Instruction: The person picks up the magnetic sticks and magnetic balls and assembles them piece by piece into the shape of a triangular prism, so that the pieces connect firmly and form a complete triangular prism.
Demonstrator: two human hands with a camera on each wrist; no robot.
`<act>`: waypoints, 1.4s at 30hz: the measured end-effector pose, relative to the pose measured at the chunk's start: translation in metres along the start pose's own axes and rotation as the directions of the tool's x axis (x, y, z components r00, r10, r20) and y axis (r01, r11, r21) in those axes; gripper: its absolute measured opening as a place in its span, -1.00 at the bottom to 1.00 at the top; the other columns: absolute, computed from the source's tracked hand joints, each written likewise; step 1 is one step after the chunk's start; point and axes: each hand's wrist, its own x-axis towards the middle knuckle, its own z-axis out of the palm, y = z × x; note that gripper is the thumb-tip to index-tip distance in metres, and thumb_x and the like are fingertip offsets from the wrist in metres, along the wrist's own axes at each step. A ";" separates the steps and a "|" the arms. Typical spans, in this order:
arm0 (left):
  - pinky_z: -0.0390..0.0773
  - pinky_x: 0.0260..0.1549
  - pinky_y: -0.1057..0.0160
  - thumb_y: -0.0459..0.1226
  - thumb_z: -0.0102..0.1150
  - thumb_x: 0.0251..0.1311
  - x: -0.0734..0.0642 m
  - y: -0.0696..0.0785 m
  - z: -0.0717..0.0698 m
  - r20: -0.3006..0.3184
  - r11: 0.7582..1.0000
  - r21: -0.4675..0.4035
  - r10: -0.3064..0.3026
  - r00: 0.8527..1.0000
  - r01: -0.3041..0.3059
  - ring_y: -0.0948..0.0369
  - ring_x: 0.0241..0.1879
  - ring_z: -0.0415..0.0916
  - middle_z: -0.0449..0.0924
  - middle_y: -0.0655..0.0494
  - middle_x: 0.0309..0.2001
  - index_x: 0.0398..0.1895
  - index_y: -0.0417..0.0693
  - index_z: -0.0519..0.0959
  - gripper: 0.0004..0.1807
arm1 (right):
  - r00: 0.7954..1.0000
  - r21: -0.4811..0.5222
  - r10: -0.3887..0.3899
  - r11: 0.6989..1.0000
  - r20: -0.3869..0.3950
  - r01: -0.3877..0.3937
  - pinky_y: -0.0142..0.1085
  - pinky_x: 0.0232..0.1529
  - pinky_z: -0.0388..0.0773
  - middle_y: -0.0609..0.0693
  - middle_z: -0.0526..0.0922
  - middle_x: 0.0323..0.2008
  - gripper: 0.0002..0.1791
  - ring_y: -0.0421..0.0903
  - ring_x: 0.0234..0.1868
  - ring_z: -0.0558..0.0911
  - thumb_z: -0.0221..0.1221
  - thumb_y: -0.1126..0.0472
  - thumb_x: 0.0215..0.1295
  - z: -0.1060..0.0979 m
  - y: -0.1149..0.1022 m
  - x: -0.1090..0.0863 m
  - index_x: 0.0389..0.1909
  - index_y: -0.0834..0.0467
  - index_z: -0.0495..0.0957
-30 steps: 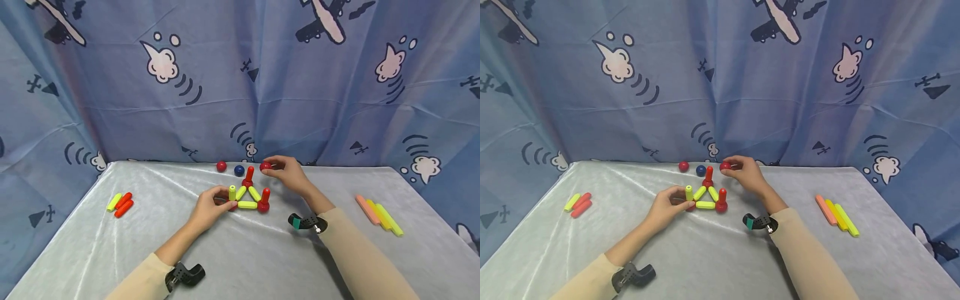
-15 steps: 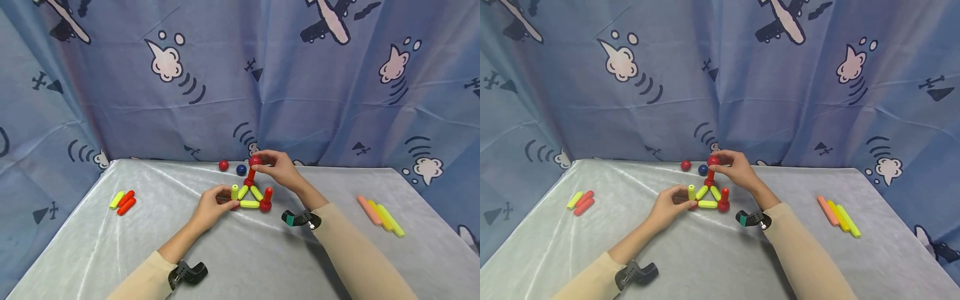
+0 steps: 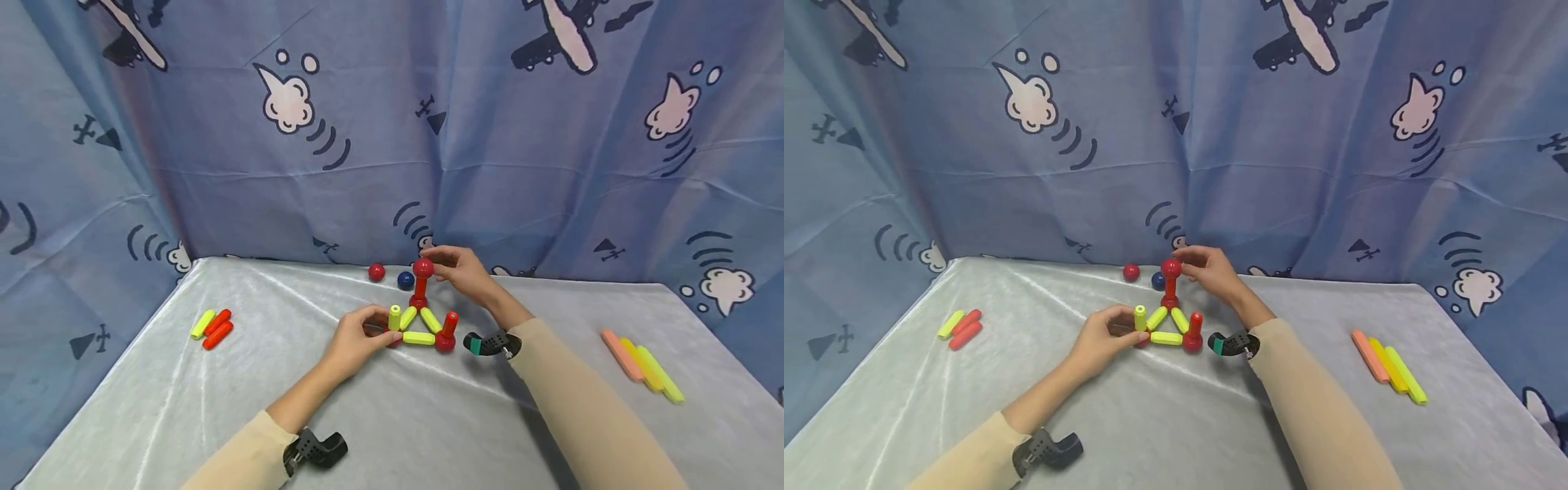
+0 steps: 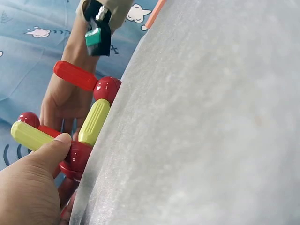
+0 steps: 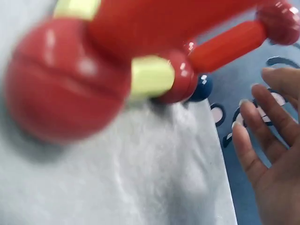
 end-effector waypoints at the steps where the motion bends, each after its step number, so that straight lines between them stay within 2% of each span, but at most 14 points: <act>1: 0.66 -0.17 0.40 -0.33 0.49 0.09 0.000 0.001 0.000 0.002 1.000 0.001 -0.003 1.000 0.003 0.17 -0.15 0.68 0.75 0.00 -0.13 -0.06 -0.11 0.68 -0.67 | 1.000 -0.029 -0.004 1.000 0.012 0.005 -0.06 0.14 0.63 0.15 0.56 0.31 -0.61 0.04 0.14 0.60 0.14 0.30 0.46 0.000 0.002 0.002 0.26 0.16 0.56; 4: 0.66 -0.16 0.40 -0.32 0.49 0.09 -0.001 0.002 0.000 0.010 1.000 0.008 -0.009 1.000 0.008 0.16 -0.15 0.68 0.75 0.01 -0.12 -0.05 -0.10 0.68 -0.67 | 0.997 -0.083 -0.024 0.996 0.069 0.030 0.08 0.30 0.50 0.15 0.57 0.29 -0.58 0.14 0.28 0.52 0.16 0.35 0.41 0.002 0.005 0.008 0.26 0.14 0.57; 7: 0.66 -0.16 0.40 -0.31 0.49 0.10 -0.001 0.002 0.000 0.011 1.000 0.008 -0.006 1.000 0.006 0.16 -0.15 0.69 0.75 0.01 -0.12 -0.04 -0.10 0.68 -0.67 | 0.992 -0.121 -0.022 0.992 0.121 0.037 0.12 0.36 0.40 0.15 0.60 0.26 -0.58 0.14 0.32 0.48 0.22 0.32 0.37 0.006 0.007 0.013 0.24 0.13 0.60; 10: 0.65 -0.17 0.40 -0.31 0.49 0.10 -0.001 0.001 0.000 0.007 1.000 0.005 -0.003 1.000 0.003 0.16 -0.15 0.69 0.75 0.00 -0.12 -0.05 -0.10 0.68 -0.67 | 0.986 -0.143 -0.014 0.989 0.167 0.039 0.07 0.31 0.40 0.16 0.65 0.22 -0.58 0.12 0.23 0.52 0.28 0.27 0.34 0.012 0.010 0.018 0.22 0.15 0.61; 13: 0.64 -0.18 0.41 -0.32 0.49 0.09 0.000 0.000 0.000 0.000 1.000 0.000 -0.010 1.000 0.010 0.17 -0.16 0.68 0.76 0.00 -0.13 -0.06 -0.10 0.69 -0.67 | 0.981 -0.172 -0.005 0.984 0.192 0.038 -0.13 0.12 0.44 0.16 0.67 0.18 -0.57 0.05 0.08 0.56 0.30 0.24 0.34 0.016 0.015 0.022 0.23 0.14 0.61; 16: 0.64 -0.19 0.42 -0.34 0.50 0.08 0.000 0.001 0.000 -0.002 1.000 -0.006 -0.014 1.000 0.014 0.17 -0.16 0.67 0.75 0.00 -0.14 -0.07 -0.10 0.69 -0.68 | 0.980 -0.207 -0.009 0.977 0.198 0.050 -0.20 0.03 0.43 0.16 0.69 0.17 -0.56 0.02 -0.01 0.57 0.30 0.23 0.35 0.019 0.018 0.023 0.23 0.14 0.61; 20: 0.64 -0.19 0.42 -0.35 0.49 0.07 -0.001 -0.001 0.000 -0.006 1.000 -0.007 -0.007 1.000 0.007 0.17 -0.16 0.66 0.75 0.00 -0.15 -0.07 -0.11 0.69 -0.68 | 0.986 -0.253 -0.009 0.966 0.169 0.052 -0.09 0.15 0.52 0.14 0.72 0.10 -0.60 0.01 -0.05 0.61 0.31 0.21 0.34 0.020 0.020 0.024 0.19 0.14 0.63; 24: 0.63 -0.20 0.42 -0.34 0.50 0.07 -0.001 -0.002 0.000 -0.012 1.000 -0.006 -0.005 1.000 0.005 0.17 -0.15 0.66 0.75 0.00 -0.15 -0.08 -0.10 0.69 -0.68 | 0.990 -0.261 -0.011 0.964 0.141 0.047 -0.04 0.15 0.57 0.18 0.73 0.05 -0.60 0.03 -0.08 0.63 0.29 0.23 0.36 0.018 0.022 0.022 0.20 0.21 0.61; 28: 0.64 -0.20 0.42 -0.34 0.50 0.07 0.001 -0.001 0.001 -0.008 1.000 -0.011 -0.003 1.000 0.003 0.18 -0.16 0.67 0.76 0.00 -0.15 -0.07 -0.10 0.69 -0.68 | 0.994 -0.208 -0.013 0.978 0.108 0.035 -0.03 0.20 0.61 0.24 0.69 0.11 -0.60 0.11 0.06 0.66 0.23 0.25 0.41 0.009 0.023 0.011 0.22 0.27 0.57; 30: 0.64 -0.20 0.42 -0.33 0.50 0.08 0.002 -0.001 0.003 -0.002 1.000 -0.016 0.002 1.000 -0.002 0.17 -0.17 0.67 0.76 -0.01 -0.14 -0.07 -0.10 0.69 -0.68 | 0.996 -0.176 0.011 0.984 0.087 0.004 0.00 0.23 0.60 0.23 0.66 0.16 -0.59 0.15 0.16 0.65 0.23 0.21 0.42 0.001 0.022 0.002 0.23 0.24 0.56; 33: 0.64 -0.20 0.42 -0.33 0.50 0.08 0.003 -0.001 0.004 0.001 1.000 -0.018 0.009 1.000 -0.009 0.17 -0.17 0.67 0.76 -0.01 -0.15 -0.07 -0.11 0.69 -0.68 | 0.997 -0.123 0.035 0.992 0.072 -0.026 0.03 0.25 0.59 0.22 0.59 0.23 -0.54 0.18 0.19 0.65 0.23 0.13 0.43 -0.012 0.019 -0.015 0.27 0.19 0.52; 37: 0.65 -0.20 0.42 -0.35 0.50 0.06 0.002 -0.001 0.004 -0.008 1.000 -0.013 0.012 1.000 -0.012 0.18 -0.17 0.67 0.76 0.00 -0.15 -0.08 -0.10 0.69 -0.68 | 1.000 -0.042 0.030 0.999 0.010 -0.029 -0.05 0.21 0.63 0.21 0.57 0.24 -0.51 0.18 0.08 0.71 0.24 0.06 0.43 -0.025 0.009 -0.036 0.29 0.15 0.51; 42: 0.65 -0.20 0.42 -0.36 0.50 0.05 0.001 -0.002 0.002 -0.008 1.000 -0.017 0.009 1.000 -0.010 0.18 -0.18 0.67 0.76 0.00 -0.16 -0.09 -0.10 0.70 -0.68 | 0.994 0.059 -0.027 0.998 -0.104 0.033 -0.35 0.09 0.67 0.20 0.62 0.17 -0.52 -0.08 -0.09 0.74 0.26 0.08 0.40 -0.026 -0.021 -0.061 0.26 0.18 0.54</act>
